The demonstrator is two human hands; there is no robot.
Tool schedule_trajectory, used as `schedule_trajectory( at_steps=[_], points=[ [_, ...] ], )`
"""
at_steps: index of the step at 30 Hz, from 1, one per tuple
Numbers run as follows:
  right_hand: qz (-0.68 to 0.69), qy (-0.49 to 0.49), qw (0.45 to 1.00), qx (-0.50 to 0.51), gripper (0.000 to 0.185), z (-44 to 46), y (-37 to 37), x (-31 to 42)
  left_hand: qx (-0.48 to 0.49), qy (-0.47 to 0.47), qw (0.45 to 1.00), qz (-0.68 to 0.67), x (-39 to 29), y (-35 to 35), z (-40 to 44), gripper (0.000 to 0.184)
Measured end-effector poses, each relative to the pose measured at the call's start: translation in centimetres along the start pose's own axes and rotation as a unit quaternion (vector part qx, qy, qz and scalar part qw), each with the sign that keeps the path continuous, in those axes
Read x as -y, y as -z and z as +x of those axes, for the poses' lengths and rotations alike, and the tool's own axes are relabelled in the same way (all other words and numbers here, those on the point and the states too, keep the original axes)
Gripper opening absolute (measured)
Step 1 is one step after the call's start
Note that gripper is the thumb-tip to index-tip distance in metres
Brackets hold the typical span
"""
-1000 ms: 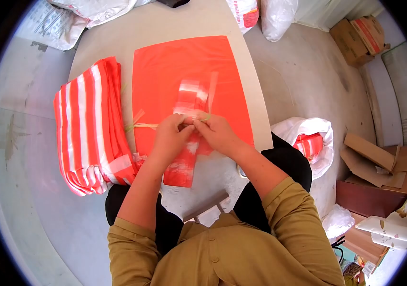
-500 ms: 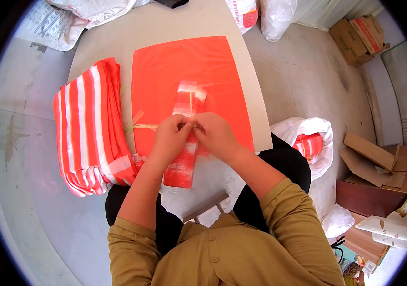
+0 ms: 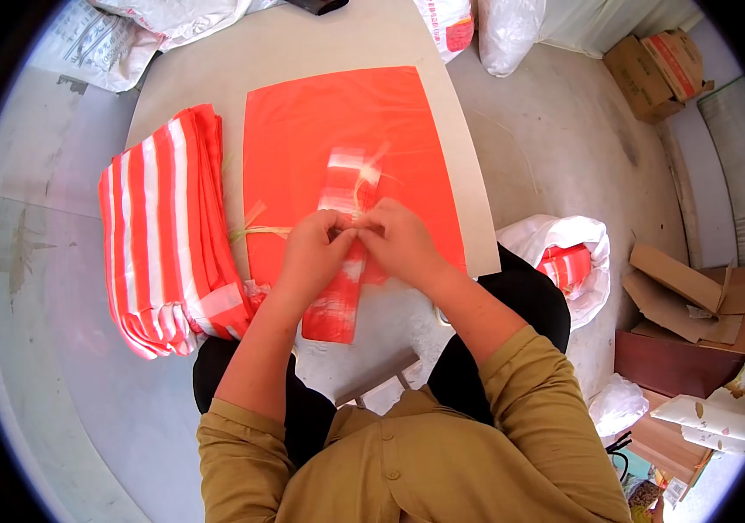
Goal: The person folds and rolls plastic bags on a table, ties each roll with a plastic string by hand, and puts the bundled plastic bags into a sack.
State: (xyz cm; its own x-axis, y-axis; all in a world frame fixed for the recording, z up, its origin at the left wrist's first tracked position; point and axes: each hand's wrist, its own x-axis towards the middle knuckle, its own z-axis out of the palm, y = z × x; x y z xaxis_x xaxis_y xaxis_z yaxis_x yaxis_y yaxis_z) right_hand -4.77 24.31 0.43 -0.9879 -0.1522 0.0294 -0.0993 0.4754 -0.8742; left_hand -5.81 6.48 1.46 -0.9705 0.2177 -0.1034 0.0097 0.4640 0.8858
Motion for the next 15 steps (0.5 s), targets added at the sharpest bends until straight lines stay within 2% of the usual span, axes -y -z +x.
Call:
schedule_trajectory(
  at_steps=[4, 13, 15],
  points=[
    [0.050, -0.075, 0.994, 0.069, 0.015, 0.2, 0.4, -0.5, -0.007, -0.001, 1.000, 0.009, 0.1, -0.2, 0.0, 0.011],
    [-0.010, -0.031, 0.995, 0.089, 0.016, 0.0, 0.8, 0.2, 0.006, 0.008, 1.000, -0.029, 0.5, -0.3, 0.2, 0.011],
    [-0.035, -0.014, 0.997, 0.067, 0.015, -0.1, 0.7, 0.2, 0.005, 0.002, 1.000, -0.024, 0.3, -0.3, 0.2, 0.010]
  ],
)
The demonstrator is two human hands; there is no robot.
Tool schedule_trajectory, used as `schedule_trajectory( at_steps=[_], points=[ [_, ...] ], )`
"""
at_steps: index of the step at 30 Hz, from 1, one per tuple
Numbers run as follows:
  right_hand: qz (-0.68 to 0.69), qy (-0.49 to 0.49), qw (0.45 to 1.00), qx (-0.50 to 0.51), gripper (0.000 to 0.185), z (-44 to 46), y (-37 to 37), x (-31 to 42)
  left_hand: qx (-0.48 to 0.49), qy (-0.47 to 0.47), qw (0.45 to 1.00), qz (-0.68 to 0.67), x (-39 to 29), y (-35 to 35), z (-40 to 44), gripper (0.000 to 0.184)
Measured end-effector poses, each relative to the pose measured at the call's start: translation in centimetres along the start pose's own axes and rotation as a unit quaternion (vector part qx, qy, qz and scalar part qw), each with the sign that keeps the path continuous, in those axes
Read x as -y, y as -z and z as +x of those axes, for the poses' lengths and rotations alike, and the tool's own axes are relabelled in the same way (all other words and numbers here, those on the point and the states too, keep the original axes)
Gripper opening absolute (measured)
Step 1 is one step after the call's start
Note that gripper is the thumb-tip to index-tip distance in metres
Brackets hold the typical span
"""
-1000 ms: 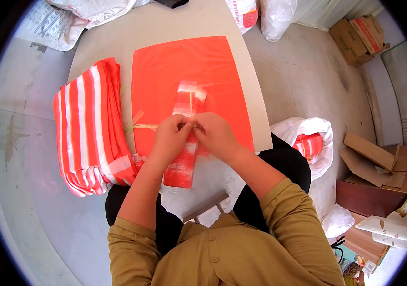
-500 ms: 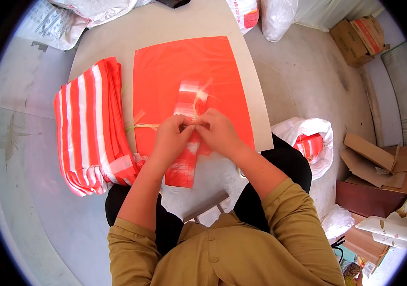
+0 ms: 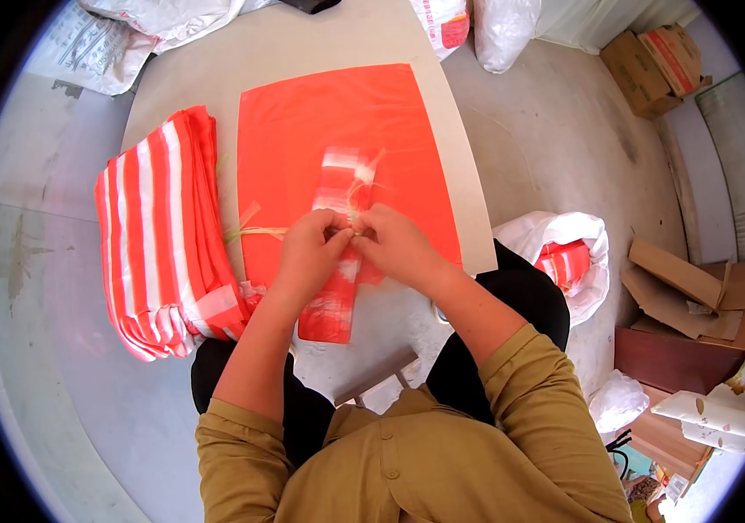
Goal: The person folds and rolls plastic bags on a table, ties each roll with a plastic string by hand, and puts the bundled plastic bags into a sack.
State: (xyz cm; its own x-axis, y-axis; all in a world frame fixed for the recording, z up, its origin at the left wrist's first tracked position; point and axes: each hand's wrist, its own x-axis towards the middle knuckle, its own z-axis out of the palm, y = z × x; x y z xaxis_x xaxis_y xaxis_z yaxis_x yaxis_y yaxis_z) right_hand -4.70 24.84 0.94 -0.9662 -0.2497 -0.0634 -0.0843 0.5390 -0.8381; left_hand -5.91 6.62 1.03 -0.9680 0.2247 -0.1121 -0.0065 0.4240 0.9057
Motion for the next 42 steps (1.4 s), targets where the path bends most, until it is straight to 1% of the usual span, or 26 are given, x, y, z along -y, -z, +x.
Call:
schedule_trajectory(
  at_steps=[4, 7, 10, 12, 16, 19, 22, 28, 34, 37, 40, 42],
  points=[
    [-0.020, 0.033, 0.998, -0.054, 0.013, -0.2, -0.4, -0.1, -0.001, -0.001, 1.000, 0.007, -0.1, 0.0, 0.0, 0.011],
    [-0.023, 0.056, 0.996, -0.072, 0.009, 0.1, -0.7, -0.5, -0.009, -0.008, 1.000, 0.004, 0.1, -0.1, 0.0, 0.011],
    [0.078, -0.022, 0.996, -0.045, 0.013, 0.1, -0.5, 0.3, 0.001, -0.012, 0.999, 0.032, 0.1, 0.1, 0.0, 0.008],
    [0.176, -0.039, 0.983, -0.020, 0.016, 0.5, -0.7, -0.2, -0.009, -0.010, 1.000, 0.027, -0.3, 0.1, -0.1, 0.009],
    [0.341, -0.056, 0.938, 0.021, 0.020, 1.4, -1.0, -1.8, -0.013, -0.003, 0.999, 0.030, -0.8, 0.2, -0.2, 0.011],
    [0.329, -0.070, 0.940, 0.050, 0.018, 1.4, -0.7, -1.9, -0.011, -0.004, 0.999, 0.041, -0.6, 0.3, 0.0, 0.012],
    [0.298, -0.080, 0.949, 0.060, 0.015, 1.1, -0.2, -1.0, -0.014, 0.007, 1.000, 0.017, -0.7, 0.2, 0.0, 0.012],
    [0.198, -0.024, 0.980, -0.023, 0.015, 0.7, -1.0, -0.9, -0.010, 0.005, 1.000, 0.026, -0.6, 0.1, 0.1, 0.011],
    [0.201, -0.028, 0.979, -0.024, 0.017, 0.6, -0.9, -0.8, -0.016, -0.002, 1.000, 0.024, -0.3, 0.0, 0.0, 0.011],
    [0.181, -0.024, 0.983, -0.024, 0.018, 0.3, -0.4, -0.2, -0.036, -0.023, 0.998, 0.056, -0.4, -0.2, 0.0, 0.010],
    [0.150, -0.014, 0.988, -0.016, 0.017, -0.1, 0.0, -0.2, -0.090, -0.126, 0.969, 0.190, 0.7, -0.3, 0.2, 0.009],
    [0.110, -0.018, 0.994, 0.005, 0.018, -0.2, 0.0, -0.7, -0.102, -0.122, 0.955, 0.249, 1.0, 0.2, 0.5, 0.008]
  ],
)
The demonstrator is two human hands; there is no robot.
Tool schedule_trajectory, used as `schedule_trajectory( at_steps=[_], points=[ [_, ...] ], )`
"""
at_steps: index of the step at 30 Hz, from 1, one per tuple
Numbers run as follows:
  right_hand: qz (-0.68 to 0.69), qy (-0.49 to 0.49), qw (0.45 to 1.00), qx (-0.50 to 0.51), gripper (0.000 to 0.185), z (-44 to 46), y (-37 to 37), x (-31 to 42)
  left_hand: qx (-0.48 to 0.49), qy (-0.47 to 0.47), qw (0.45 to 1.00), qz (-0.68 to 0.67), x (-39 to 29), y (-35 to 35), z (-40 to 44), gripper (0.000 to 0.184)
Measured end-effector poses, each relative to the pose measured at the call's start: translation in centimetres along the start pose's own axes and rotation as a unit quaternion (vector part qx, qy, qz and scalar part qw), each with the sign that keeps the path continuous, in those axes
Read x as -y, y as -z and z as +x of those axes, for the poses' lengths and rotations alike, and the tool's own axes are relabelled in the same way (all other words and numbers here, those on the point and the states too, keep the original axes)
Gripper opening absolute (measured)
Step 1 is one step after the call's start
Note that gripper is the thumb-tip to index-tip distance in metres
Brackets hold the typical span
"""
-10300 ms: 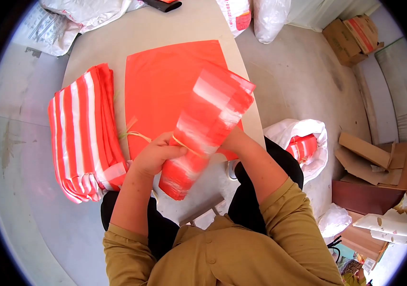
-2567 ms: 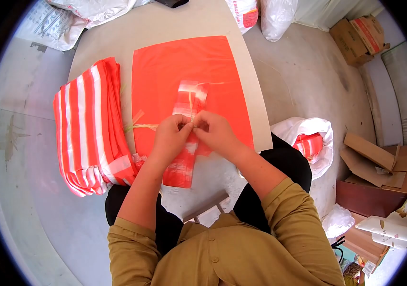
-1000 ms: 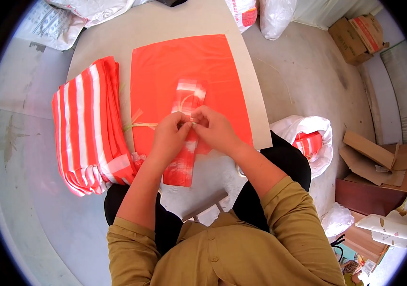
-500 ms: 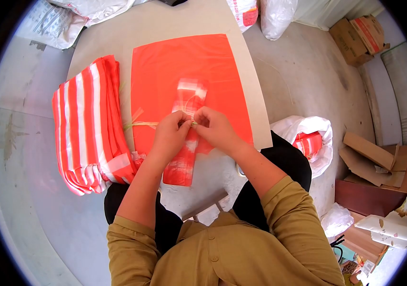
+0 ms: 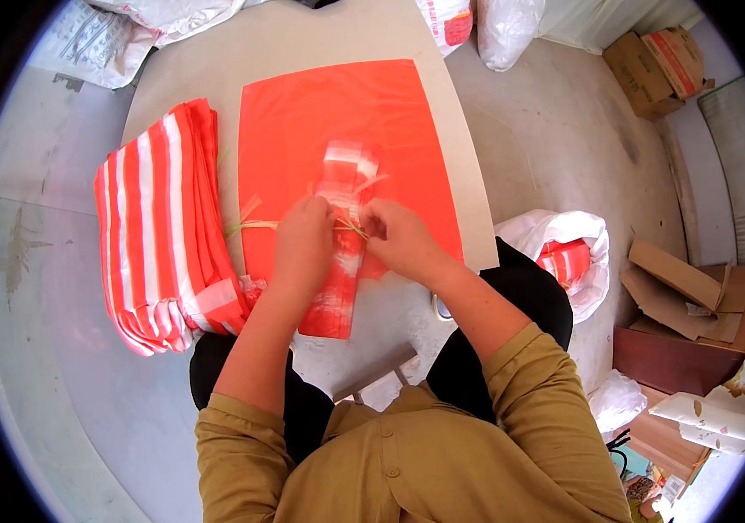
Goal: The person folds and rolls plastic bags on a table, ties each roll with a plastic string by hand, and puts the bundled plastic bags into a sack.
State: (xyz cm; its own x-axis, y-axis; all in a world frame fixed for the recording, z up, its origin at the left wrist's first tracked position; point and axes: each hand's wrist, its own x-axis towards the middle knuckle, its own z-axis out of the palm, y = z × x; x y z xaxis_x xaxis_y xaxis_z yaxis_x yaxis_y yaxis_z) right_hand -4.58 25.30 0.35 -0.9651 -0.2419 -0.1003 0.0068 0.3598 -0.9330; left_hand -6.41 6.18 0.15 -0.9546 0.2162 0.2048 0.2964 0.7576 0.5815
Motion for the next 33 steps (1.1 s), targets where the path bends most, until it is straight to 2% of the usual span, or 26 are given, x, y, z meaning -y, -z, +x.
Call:
schedule_trajectory(
  at_steps=[4, 7, 10, 13, 16, 17, 19, 22, 23, 25, 26, 28, 31, 32, 33],
  points=[
    [-0.020, -0.014, 1.000, 0.019, 0.014, 0.1, 0.1, -0.8, -0.003, 0.013, 0.999, 0.037, -0.2, 0.2, 0.0, 0.012],
    [0.006, -0.067, 0.997, 0.024, 0.015, -0.4, 0.6, 0.0, -0.081, 0.066, 0.994, -0.018, -1.1, 1.9, 0.4, 0.020],
    [-0.045, -0.080, 0.994, 0.055, 0.023, -0.8, 1.0, 1.7, 0.022, 0.119, 0.991, -0.048, 0.6, 2.8, -0.7, 0.030],
    [0.025, -0.070, 0.996, 0.040, 0.030, -1.1, 0.4, 1.9, 0.079, 0.138, 0.976, -0.147, 1.9, 1.9, -2.1, 0.036],
    [0.181, -0.010, 0.983, 0.015, 0.028, -1.0, -0.7, 2.0, 0.056, 0.174, 0.941, -0.285, 1.7, 2.0, -2.2, 0.043],
    [0.270, 0.019, 0.962, 0.028, 0.026, -1.2, -0.8, 2.2, 0.065, 0.242, 0.873, -0.419, 1.4, 2.6, -2.4, 0.044],
    [0.442, 0.073, 0.893, 0.055, 0.022, -1.6, -0.8, 4.1, 0.075, 0.353, 0.667, -0.651, -1.0, 5.8, -2.2, 0.046],
    [0.284, 0.055, 0.951, -0.108, 0.027, -0.4, -0.6, 2.5, 0.081, 0.366, 0.554, -0.744, 0.3, 4.9, -2.4, 0.045],
    [0.295, 0.014, 0.951, -0.085, 0.029, -0.2, -0.4, 2.2, 0.124, 0.306, 0.574, -0.749, 0.5, 5.0, -2.6, 0.043],
    [0.316, -0.068, 0.946, -0.041, 0.033, 0.0, 0.3, 3.0, 0.138, 0.298, 0.608, -0.723, 0.3, 4.8, -2.6, 0.045],
    [0.389, -0.086, 0.917, -0.015, 0.035, 0.0, 0.2, 3.2, 0.144, 0.294, 0.624, -0.710, 0.2, 4.6, -2.5, 0.046],
    [0.529, -0.121, 0.839, 0.038, 0.040, -0.1, -0.6, 3.6, 0.150, 0.311, 0.614, -0.710, -0.2, 4.3, -2.5, 0.047],
    [0.571, -0.091, 0.816, 0.028, 0.039, 0.0, -1.1, 3.0, 0.168, 0.332, 0.610, -0.699, -0.8, 3.6, -2.7, 0.048],
    [0.537, -0.084, 0.839, 0.008, 0.039, 0.0, -1.4, 2.6, 0.176, 0.338, 0.611, -0.694, -1.0, 3.3, -2.7, 0.048],
    [0.503, -0.077, 0.861, -0.012, 0.040, 0.0, -1.7, 2.3, 0.160, 0.340, 0.645, -0.665, -1.1, 2.8, -2.9, 0.046]
  ],
)
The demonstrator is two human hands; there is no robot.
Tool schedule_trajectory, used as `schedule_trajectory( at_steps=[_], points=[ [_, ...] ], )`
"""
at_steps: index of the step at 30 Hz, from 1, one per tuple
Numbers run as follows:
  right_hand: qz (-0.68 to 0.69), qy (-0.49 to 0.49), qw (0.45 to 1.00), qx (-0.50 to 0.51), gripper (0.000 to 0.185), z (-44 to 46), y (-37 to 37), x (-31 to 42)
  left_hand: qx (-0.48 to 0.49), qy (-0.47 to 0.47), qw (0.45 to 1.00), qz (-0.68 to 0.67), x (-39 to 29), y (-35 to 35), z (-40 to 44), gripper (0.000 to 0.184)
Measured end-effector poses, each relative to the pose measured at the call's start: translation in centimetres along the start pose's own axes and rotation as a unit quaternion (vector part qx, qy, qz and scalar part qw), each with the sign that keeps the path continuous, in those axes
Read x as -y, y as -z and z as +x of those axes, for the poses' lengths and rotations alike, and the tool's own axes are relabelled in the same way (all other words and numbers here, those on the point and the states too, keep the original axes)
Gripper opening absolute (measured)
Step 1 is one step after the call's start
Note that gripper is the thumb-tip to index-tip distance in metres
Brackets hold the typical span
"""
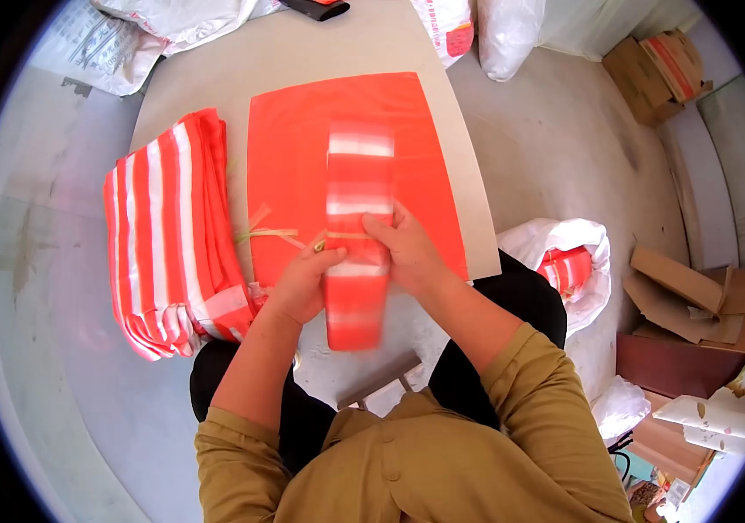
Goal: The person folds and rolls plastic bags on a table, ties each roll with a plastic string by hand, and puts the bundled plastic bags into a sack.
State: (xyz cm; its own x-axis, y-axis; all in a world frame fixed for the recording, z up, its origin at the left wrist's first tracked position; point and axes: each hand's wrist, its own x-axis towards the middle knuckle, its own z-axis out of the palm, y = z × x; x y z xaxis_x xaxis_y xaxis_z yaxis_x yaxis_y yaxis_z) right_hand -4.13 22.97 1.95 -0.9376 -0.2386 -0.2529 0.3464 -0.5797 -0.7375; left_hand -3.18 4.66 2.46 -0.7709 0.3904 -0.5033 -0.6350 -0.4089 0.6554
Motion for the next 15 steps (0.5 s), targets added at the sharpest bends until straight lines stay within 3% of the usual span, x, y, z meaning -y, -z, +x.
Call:
schedule_trajectory(
  at_steps=[2, 4, 7, 10, 15],
  points=[
    [-0.060, 0.016, 0.998, -0.013, 0.040, 0.0, 0.0, -0.5, -0.055, -0.033, 0.995, 0.071, 1.1, -0.2, 0.3, 0.043],
    [-0.104, 0.009, 0.994, -0.009, 0.040, -0.1, -0.4, -0.7, -0.043, -0.061, 0.994, 0.079, 1.4, -0.6, 0.5, 0.043],
    [0.058, -0.035, 0.998, 0.016, 0.039, -0.4, -0.9, 0.1, -0.047, -0.061, 0.997, 0.019, 1.1, -0.7, 0.5, 0.041],
    [0.053, -0.034, 0.997, 0.042, 0.038, -0.2, -0.4, -0.2, -0.010, -0.056, 0.996, -0.076, 0.1, -0.9, 0.1, 0.039],
    [-0.098, -0.050, 0.992, 0.058, 0.041, 0.0, 0.2, 0.0, 0.009, -0.051, 0.995, -0.087, 0.3, 0.0, 0.5, 0.037]
  ],
)
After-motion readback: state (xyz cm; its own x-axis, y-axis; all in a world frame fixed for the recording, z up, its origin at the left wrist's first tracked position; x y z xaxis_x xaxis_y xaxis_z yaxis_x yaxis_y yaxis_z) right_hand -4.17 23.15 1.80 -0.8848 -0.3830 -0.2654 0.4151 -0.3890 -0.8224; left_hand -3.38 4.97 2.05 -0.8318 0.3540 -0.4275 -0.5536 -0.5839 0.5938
